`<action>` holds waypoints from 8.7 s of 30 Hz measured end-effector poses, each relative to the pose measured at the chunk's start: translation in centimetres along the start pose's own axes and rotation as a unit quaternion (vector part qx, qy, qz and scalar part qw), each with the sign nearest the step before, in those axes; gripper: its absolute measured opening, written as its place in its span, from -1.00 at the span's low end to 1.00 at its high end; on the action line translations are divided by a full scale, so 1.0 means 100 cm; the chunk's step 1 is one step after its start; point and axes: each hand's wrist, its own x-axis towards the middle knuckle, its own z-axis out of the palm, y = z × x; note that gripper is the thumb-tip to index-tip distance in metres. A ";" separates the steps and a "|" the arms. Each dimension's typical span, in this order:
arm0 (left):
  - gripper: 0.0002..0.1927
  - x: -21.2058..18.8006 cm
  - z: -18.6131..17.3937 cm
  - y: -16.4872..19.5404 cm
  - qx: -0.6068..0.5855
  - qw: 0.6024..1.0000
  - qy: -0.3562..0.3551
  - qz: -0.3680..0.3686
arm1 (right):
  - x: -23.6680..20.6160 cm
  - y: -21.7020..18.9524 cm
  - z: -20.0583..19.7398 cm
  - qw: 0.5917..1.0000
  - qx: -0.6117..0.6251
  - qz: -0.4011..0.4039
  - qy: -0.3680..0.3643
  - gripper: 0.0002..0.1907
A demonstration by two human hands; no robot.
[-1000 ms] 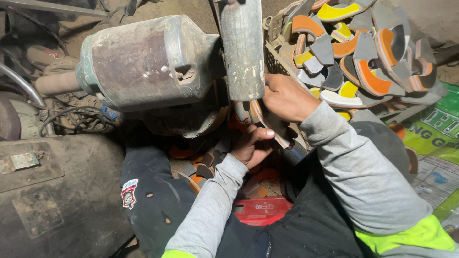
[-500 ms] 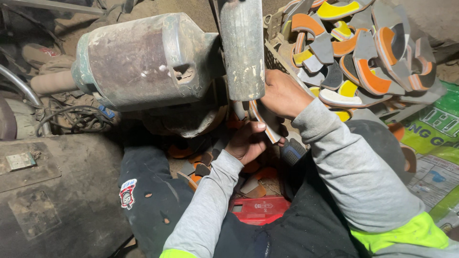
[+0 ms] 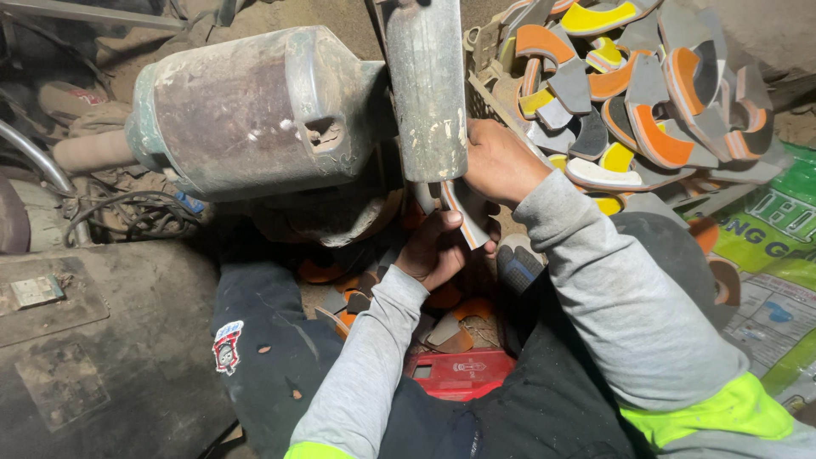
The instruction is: The person sits on the floor and uses a bench grinder to smooth the edges of curved shoe sole parts. They hold each part with both hands, rotate it against the spinning wheel, and then place it aside.
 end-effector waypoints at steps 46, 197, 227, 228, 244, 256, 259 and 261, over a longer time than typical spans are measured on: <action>-0.54 0.010 0.059 -0.091 0.600 0.735 0.284 0.139 | -0.048 0.013 -0.067 0.976 0.051 -0.065 -0.202 -0.74; -0.48 -0.021 0.073 -0.069 0.299 0.949 0.094 0.035 | -0.053 0.027 -0.078 0.974 0.079 -0.013 -0.212 -0.61; -0.59 0.016 0.027 -0.086 0.002 0.998 0.057 -0.002 | -0.053 0.023 -0.025 0.967 -0.205 -0.139 -0.053 -0.33; -0.59 0.019 0.026 -0.088 -0.011 0.998 0.057 0.005 | -0.051 0.025 -0.025 0.967 -0.210 -0.130 -0.060 -0.33; -0.56 0.038 0.024 -0.100 -0.087 0.995 0.046 0.004 | -0.038 0.008 -0.028 0.956 -0.244 -0.142 -0.078 -0.39; -0.60 0.047 0.017 -0.109 -0.133 0.990 0.054 -0.014 | -0.030 -0.020 -0.034 0.937 -0.315 -0.089 -0.119 -0.53; -0.62 0.048 0.016 -0.111 -0.153 0.987 0.050 -0.021 | -0.028 -0.024 -0.035 0.928 -0.340 -0.086 -0.127 -0.43; -0.60 0.050 0.017 -0.111 -0.160 0.985 0.058 -0.025 | -0.026 -0.026 -0.036 0.923 -0.354 -0.076 -0.131 -0.35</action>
